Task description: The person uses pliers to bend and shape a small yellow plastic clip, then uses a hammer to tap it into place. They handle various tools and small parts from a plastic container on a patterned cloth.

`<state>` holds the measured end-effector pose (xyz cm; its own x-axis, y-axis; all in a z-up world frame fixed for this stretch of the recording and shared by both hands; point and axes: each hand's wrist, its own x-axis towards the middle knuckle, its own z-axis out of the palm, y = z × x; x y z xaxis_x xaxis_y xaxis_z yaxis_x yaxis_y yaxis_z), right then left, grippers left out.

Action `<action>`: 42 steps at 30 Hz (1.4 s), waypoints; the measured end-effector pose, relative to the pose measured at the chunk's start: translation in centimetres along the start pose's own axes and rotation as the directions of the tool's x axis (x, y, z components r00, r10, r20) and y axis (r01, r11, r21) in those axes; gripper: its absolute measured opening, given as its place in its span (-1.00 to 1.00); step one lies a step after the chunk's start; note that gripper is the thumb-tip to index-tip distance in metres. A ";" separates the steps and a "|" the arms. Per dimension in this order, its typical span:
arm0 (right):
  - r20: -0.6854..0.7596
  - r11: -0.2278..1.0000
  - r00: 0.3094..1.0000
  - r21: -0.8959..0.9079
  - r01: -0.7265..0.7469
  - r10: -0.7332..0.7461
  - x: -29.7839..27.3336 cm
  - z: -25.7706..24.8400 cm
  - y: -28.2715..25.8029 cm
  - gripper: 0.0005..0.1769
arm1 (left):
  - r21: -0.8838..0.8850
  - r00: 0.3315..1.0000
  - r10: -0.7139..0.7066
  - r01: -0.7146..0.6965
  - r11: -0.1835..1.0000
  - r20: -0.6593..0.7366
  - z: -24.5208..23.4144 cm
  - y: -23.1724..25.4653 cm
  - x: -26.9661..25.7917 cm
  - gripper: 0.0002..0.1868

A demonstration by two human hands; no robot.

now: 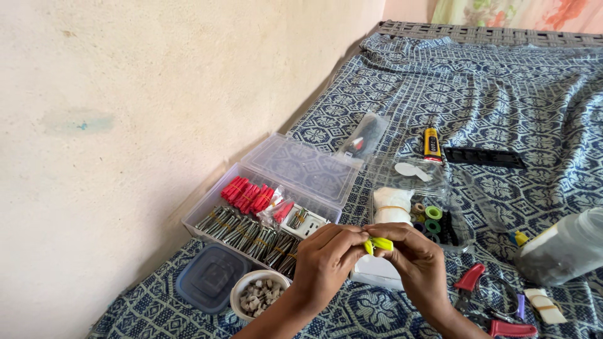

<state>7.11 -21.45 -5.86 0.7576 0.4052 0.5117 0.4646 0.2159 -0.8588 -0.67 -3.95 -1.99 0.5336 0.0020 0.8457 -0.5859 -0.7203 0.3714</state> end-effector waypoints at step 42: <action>0.067 0.777 0.861 0.399 -0.487 0.505 1.3 0.1 0.3 -0.64 | -0.193 0.951 -0.290 0.307 0.932 0.110 0.5 -0.6 -0.1 -0.75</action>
<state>8.19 -20.78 -5.41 0.8557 0.5174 0.0055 -0.1905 0.3251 -0.9263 -0.04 -3.88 -2.47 0.7441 0.1347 0.6543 -0.5004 -0.5365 0.6795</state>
